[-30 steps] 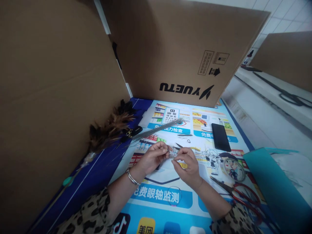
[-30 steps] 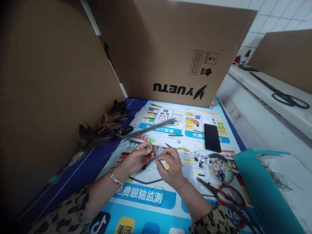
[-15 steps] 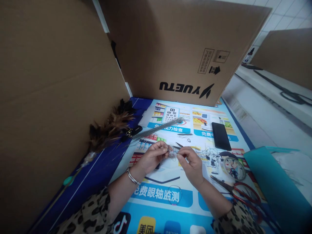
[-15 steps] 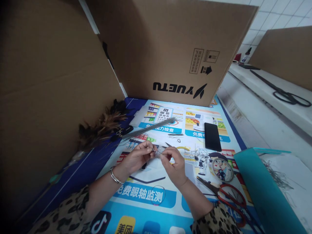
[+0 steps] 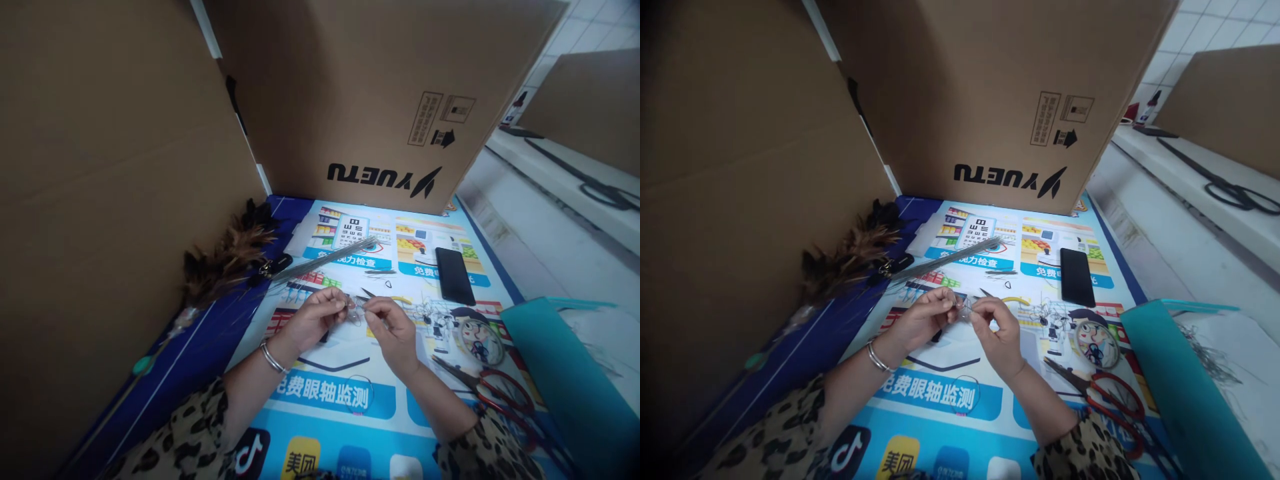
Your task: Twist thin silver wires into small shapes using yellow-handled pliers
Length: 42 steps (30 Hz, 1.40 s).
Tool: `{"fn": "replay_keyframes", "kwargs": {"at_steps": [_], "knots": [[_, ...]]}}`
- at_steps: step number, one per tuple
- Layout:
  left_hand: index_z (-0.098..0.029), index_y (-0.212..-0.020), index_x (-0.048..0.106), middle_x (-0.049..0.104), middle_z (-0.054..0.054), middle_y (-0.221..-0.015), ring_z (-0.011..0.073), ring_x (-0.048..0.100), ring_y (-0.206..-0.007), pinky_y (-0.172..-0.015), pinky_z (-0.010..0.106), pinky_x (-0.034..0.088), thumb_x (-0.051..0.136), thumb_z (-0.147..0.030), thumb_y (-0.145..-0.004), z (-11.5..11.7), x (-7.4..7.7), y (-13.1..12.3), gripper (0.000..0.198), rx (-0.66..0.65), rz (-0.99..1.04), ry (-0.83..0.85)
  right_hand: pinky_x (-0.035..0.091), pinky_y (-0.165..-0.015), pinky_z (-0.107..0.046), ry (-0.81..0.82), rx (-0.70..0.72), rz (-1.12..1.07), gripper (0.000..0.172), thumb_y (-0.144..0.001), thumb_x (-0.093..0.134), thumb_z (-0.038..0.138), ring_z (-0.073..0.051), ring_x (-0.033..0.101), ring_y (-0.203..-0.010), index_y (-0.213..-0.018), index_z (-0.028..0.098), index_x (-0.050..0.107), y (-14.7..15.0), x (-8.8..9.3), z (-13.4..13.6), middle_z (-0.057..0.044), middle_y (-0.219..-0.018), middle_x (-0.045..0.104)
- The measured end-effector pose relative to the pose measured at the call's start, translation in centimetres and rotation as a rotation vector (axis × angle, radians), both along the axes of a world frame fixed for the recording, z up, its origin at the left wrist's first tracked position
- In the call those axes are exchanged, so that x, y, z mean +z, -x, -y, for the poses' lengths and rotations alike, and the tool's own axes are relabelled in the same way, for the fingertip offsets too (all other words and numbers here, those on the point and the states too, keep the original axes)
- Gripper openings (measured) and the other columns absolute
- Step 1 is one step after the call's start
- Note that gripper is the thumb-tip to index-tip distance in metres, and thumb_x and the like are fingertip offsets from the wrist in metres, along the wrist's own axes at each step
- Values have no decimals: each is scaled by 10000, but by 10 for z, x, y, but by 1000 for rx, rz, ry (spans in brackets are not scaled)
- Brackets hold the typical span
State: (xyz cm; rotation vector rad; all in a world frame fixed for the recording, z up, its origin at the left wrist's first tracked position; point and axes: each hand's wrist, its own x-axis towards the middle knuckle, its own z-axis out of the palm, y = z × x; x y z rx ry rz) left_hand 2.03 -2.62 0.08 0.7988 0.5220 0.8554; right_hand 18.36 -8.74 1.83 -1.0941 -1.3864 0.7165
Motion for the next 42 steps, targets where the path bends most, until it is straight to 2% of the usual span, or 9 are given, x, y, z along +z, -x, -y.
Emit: {"fn": "replay_keyframes", "kwargs": {"at_steps": [6, 12, 18, 27, 42], "knots": [[-126, -719, 585, 602, 47, -694, 108, 525, -592, -604, 239, 373, 630, -198, -738, -1, -2, 1, 87, -12, -37, -26, 444, -662, -302, 60, 6, -43, 60, -822, 571, 244, -169, 547, -756, -805, 202, 609, -1, -1, 1, -44, -834, 603], [-121, -714, 596, 602, 44, -683, 97, 505, -569, -581, 233, 363, 630, -204, -741, -2, -1, 2, 94, -34, -62, -47, 424, -585, -268, 135, 2, -119, 64, -818, 586, 264, -124, 512, -617, -815, 201, 598, -1, -2, 2, -9, -743, 584], [-122, -716, 601, 575, 36, -649, 98, 499, -557, -554, 225, 351, 633, -203, -740, -1, -2, 1, 90, -54, -74, -43, 401, -541, -255, 183, 13, -191, 91, -818, 594, 288, -112, 498, -558, -819, 197, 589, -1, -4, 2, 16, -643, 547], [-120, -695, 586, 556, 30, -642, 99, 490, -565, -536, 216, 327, 622, -195, -741, 1, 1, 1, 95, -95, -84, -85, 389, -532, -243, 241, 24, -301, 98, -809, 609, 291, -101, 486, -547, -836, 198, 599, 1, -8, -1, 12, -666, 574], [-119, -710, 579, 594, 51, -712, 111, 515, -611, -579, 232, 355, 599, -199, -766, 0, -3, 2, 100, -38, -94, -103, 364, -541, -251, 263, 57, -265, 91, -816, 592, 286, -107, 463, -552, -806, 195, 594, 3, -10, -1, 27, -597, 508]]}}
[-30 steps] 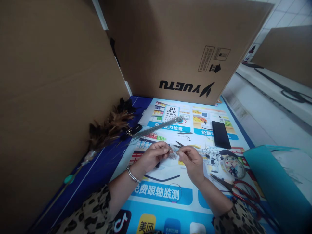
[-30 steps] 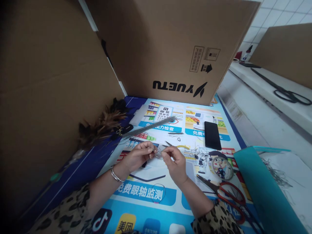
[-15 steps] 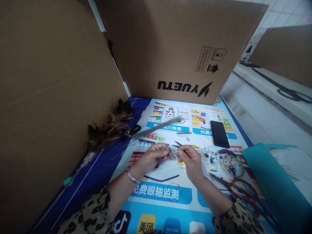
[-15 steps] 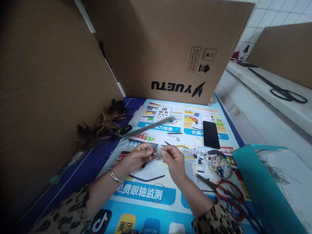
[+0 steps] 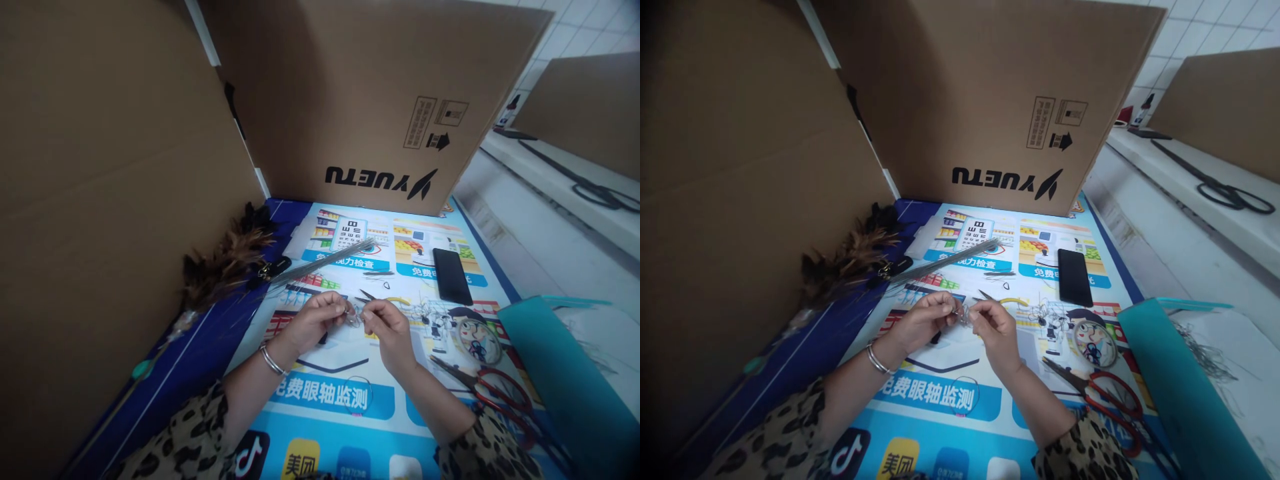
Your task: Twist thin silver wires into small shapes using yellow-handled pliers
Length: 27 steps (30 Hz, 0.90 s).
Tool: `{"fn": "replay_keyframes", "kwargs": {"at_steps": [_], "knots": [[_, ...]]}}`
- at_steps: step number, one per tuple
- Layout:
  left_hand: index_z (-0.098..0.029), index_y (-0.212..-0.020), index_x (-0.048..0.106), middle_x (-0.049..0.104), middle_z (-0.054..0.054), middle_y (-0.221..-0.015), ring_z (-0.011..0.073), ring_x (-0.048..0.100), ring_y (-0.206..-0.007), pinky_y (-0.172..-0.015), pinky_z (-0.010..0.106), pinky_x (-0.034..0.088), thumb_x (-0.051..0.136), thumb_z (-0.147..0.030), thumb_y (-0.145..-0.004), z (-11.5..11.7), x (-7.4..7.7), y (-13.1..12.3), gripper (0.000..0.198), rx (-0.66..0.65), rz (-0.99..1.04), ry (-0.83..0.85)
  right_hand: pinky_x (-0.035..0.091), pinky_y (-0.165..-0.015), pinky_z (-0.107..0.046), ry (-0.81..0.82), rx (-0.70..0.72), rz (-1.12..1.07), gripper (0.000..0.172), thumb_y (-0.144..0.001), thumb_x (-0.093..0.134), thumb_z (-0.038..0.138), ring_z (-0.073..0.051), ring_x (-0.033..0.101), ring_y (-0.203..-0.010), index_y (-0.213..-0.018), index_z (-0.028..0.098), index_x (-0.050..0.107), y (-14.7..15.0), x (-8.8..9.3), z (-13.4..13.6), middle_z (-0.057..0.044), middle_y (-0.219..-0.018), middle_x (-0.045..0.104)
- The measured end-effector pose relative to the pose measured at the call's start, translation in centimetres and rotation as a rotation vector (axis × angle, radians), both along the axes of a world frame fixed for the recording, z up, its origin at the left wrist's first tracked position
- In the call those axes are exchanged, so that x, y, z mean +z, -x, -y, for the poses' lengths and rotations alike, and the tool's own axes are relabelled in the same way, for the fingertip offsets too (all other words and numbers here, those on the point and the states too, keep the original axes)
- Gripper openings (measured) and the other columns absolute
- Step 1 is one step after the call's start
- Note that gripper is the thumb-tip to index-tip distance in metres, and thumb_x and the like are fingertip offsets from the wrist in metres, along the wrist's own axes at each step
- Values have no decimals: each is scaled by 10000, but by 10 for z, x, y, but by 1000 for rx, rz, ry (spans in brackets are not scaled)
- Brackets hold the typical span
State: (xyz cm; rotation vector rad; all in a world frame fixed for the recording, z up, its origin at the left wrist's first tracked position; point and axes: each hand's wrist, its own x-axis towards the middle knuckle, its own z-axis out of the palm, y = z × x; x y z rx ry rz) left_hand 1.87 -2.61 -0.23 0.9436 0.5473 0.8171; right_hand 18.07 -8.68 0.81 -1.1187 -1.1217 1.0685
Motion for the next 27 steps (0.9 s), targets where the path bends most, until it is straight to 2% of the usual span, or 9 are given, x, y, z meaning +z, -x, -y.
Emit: {"fn": "replay_keyframes", "kwargs": {"at_steps": [5, 8, 11, 13, 20, 27], "knots": [[-115, -687, 573, 587, 44, -680, 110, 515, -617, -578, 227, 348, 592, -207, -781, 1, 2, -1, 133, -2, 32, -3, 361, -544, -254, 15, 19, -8, 86, -812, 595, 281, -112, 454, -566, -788, 199, 594, 2, -2, 0, 24, -612, 500], [-119, -662, 561, 572, 32, -641, 113, 515, -613, -576, 227, 346, 604, -206, -770, 0, 3, -1, 145, -3, 38, -11, 369, -564, -261, -8, 14, -14, 90, -810, 591, 280, -120, 472, -621, -769, 200, 602, 2, -2, -1, -7, -752, 555], [-120, -677, 571, 582, 34, -663, 103, 496, -592, -574, 230, 344, 612, -209, -764, 0, 2, 0, 131, -2, 16, -18, 386, -629, -272, -21, 10, -27, 107, -800, 598, 272, -150, 508, -756, -724, 197, 608, 1, -1, -2, -38, -934, 587], [-120, -694, 584, 588, 37, -680, 98, 485, -582, -564, 229, 338, 612, -215, -764, 0, 2, 1, 121, -5, -7, -28, 385, -646, -274, -3, 33, -44, 116, -795, 604, 266, -160, 512, -792, -702, 196, 607, 1, -1, -2, -42, -967, 597], [-131, -680, 594, 575, 24, -641, 96, 468, -557, -549, 232, 333, 631, -242, -747, 1, 2, 0, 135, -13, -53, -65, 357, -581, -266, 60, 68, -95, 129, -802, 590, 289, -117, 452, -620, -716, 193, 606, 0, -3, -4, -30, -897, 615], [-128, -721, 622, 640, 63, -745, 155, 558, -707, -650, 269, 386, 647, -236, -735, 2, 3, 0, 111, -32, -99, -134, 349, -580, -253, 75, 109, -122, 130, -803, 590, 297, -125, 473, -639, -728, 192, 604, 0, -2, -6, -13, -778, 612]]}}
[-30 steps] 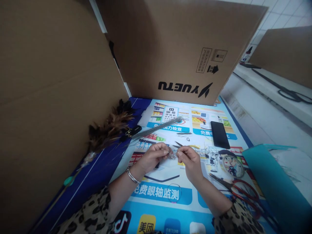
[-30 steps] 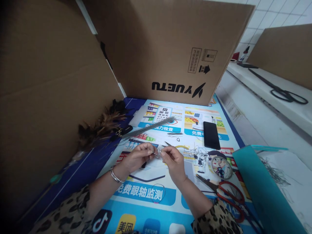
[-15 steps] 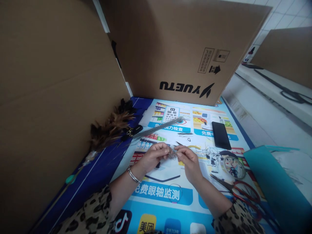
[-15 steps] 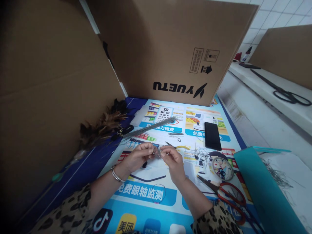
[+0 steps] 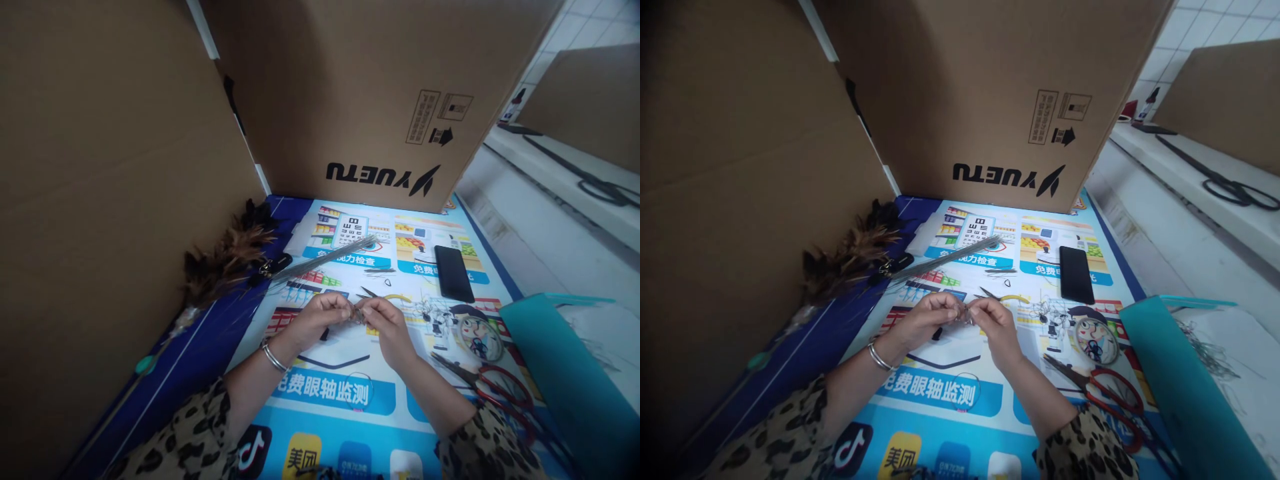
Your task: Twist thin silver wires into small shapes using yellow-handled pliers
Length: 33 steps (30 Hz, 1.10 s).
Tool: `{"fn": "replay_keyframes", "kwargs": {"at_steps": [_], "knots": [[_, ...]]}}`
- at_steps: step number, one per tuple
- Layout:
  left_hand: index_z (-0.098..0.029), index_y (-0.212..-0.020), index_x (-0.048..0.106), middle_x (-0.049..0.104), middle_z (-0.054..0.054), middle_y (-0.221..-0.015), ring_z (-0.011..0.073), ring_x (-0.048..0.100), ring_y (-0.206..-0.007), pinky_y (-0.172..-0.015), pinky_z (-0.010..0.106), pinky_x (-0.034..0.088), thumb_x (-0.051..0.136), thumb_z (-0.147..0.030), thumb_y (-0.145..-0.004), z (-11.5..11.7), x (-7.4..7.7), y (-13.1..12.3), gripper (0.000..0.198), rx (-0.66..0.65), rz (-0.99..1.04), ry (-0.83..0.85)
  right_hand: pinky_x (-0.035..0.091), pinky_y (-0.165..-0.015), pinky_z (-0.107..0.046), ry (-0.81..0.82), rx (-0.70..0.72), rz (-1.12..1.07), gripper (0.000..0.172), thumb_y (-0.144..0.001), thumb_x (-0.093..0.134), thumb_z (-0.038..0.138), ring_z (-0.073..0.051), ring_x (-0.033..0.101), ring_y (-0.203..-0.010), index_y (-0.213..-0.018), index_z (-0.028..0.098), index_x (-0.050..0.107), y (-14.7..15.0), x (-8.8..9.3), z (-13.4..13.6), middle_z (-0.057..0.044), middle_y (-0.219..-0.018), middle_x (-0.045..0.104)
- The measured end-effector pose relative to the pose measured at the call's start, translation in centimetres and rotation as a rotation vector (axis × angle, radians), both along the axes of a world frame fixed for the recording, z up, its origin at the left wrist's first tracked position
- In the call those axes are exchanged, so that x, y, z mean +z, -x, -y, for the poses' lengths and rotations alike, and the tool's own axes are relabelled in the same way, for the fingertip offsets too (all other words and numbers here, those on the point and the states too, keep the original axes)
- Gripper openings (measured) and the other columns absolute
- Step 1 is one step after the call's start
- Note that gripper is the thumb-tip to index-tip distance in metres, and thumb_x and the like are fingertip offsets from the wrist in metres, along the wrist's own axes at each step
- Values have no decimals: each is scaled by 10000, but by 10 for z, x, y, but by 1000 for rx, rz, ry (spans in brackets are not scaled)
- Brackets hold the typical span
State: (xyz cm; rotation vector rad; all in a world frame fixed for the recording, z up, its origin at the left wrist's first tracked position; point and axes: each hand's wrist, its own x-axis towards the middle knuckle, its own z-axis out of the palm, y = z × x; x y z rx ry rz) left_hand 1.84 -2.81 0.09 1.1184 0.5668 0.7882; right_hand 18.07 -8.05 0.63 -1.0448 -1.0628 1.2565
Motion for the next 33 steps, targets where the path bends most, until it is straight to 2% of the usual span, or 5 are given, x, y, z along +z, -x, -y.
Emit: {"fn": "replay_keyframes", "kwargs": {"at_steps": [14, 21, 26, 33], "knots": [[-127, -687, 599, 641, 63, -736, 164, 572, -711, -688, 284, 402, 656, -208, -716, 1, 3, -1, 103, -35, 109, 86, 335, -540, -248, 25, -22, -11, 168, -768, 625, 343, -110, 418, -572, -736, 191, 561, -1, -2, 0, 9, -670, 531], [-127, -711, 591, 618, 54, -729, 154, 559, -708, -687, 274, 395, 656, -200, -711, 0, 4, -2, 98, -30, 132, 124, 318, -529, -235, 48, 36, -62, 118, -785, 607, 305, -96, 402, -558, -811, 196, 573, -2, -4, -2, 20, -672, 507], [-129, -727, 580, 605, 51, -753, 151, 556, -721, -681, 263, 395, 654, -160, -698, 1, 3, -1, 85, -12, 145, 141, 310, -512, -229, 96, 84, -42, 157, -772, 616, 317, -94, 397, -541, -872, 201, 582, -4, -6, -3, 16, -674, 523], [-130, -756, 591, 601, 48, -758, 148, 558, -723, -693, 269, 404, 655, -158, -703, 1, 2, -2, 88, -7, 155, 135, 316, -509, -224, 102, 35, -68, 168, -767, 612, 307, -96, 415, -550, -902, 208, 594, -2, -7, -3, 28, -648, 479]]}}
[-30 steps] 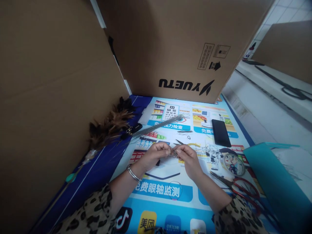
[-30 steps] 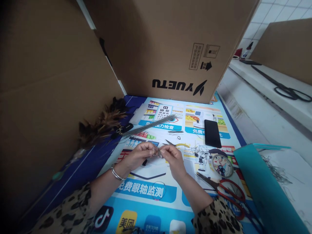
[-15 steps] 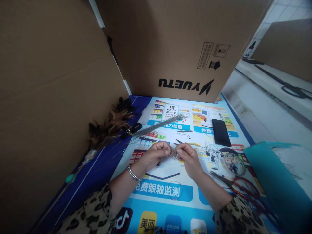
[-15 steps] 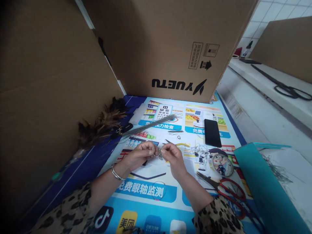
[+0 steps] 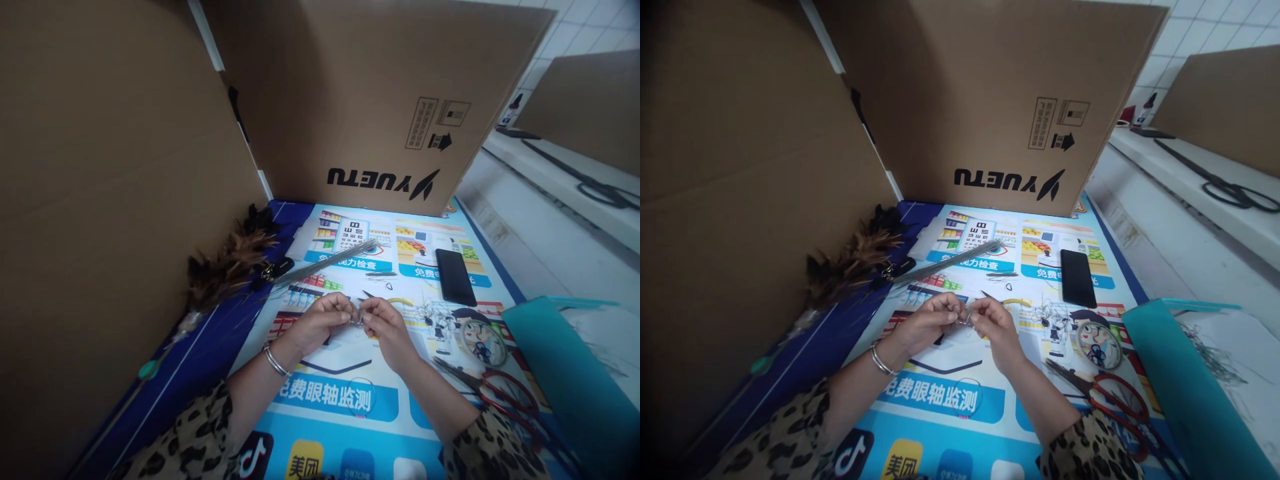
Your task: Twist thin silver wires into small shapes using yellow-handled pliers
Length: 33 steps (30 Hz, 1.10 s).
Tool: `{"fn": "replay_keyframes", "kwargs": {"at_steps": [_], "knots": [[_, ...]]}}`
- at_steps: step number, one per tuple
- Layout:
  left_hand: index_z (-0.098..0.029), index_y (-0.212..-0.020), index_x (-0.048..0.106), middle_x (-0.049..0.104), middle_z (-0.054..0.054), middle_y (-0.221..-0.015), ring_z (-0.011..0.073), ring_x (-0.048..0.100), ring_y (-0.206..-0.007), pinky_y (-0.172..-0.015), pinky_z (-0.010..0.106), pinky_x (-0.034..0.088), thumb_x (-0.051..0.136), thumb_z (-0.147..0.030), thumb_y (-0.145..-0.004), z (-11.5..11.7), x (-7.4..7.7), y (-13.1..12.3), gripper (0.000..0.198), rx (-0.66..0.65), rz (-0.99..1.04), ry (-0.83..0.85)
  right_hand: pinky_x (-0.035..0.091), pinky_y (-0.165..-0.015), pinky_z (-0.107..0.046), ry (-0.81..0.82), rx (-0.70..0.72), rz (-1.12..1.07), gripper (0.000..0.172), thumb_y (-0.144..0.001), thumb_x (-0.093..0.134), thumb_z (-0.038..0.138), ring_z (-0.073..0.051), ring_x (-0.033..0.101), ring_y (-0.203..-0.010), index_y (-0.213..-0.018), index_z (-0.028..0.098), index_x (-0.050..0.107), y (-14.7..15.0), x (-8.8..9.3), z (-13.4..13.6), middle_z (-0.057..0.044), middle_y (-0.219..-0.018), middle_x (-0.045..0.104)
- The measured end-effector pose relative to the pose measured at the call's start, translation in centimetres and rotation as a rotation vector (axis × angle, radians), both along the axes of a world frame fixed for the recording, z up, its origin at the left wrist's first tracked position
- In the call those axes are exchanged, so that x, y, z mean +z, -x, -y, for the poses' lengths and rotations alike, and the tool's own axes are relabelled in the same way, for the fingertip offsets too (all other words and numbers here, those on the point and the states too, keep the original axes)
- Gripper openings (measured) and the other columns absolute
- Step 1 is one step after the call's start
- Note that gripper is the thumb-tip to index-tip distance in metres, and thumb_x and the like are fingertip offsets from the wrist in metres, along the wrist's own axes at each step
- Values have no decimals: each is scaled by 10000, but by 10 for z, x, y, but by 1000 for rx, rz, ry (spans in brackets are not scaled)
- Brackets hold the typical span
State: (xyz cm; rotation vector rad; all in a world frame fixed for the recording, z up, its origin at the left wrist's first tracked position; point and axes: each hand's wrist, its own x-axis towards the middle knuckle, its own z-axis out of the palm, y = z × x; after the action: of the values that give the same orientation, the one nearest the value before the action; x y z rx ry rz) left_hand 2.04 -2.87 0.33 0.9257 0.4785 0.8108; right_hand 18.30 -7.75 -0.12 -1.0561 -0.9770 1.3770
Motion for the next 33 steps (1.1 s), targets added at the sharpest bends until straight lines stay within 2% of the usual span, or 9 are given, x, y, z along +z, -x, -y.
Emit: {"fn": "replay_keyframes", "kwargs": {"at_steps": [5, 10, 17, 23, 33], "knots": [[-129, -761, 588, 597, 47, -730, 142, 551, -688, -649, 256, 395, 660, -184, -709, 0, 0, -1, 104, 8, -26, 3, 325, -512, -230, -9, -17, 30, 174, -761, 619, 316, -103, 425, -561, -900, 212, 606, 1, 0, 0, 23, -664, 496], [-130, -759, 584, 590, 37, -696, 127, 532, -648, -619, 242, 380, 660, -192, -717, 0, 0, 0, 106, 12, -76, -21, 328, -531, -238, -58, -41, 60, 110, -755, 629, 281, -106, 417, -569, -833, 206, 612, 0, 2, 1, 20, -667, 529], [-122, -760, 597, 613, 45, -716, 134, 547, -670, -639, 248, 393, 662, -182, -711, 2, 5, -1, 101, 19, -74, -79, 368, -583, -258, -112, -40, 37, 57, -736, 627, 248, -138, 491, -678, -754, 202, 601, 0, 5, 1, -27, -864, 608], [-132, -765, 605, 621, 38, -723, 133, 556, -676, -660, 256, 409, 670, -183, -700, 1, 2, -1, 105, 17, -95, -76, 408, -716, -305, -182, -43, 25, 64, -702, 652, 229, -191, 534, -838, -714, 201, 596, 0, 4, 0, -40, -890, 602], [-132, -775, 590, 590, 20, -694, 109, 525, -634, -599, 229, 375, 659, -167, -723, 1, 0, -1, 93, 51, -88, -56, 398, -721, -302, -213, -90, 38, 60, -699, 664, 176, -189, 521, -877, -717, 209, 617, -1, 4, 1, -42, -952, 574]]}}
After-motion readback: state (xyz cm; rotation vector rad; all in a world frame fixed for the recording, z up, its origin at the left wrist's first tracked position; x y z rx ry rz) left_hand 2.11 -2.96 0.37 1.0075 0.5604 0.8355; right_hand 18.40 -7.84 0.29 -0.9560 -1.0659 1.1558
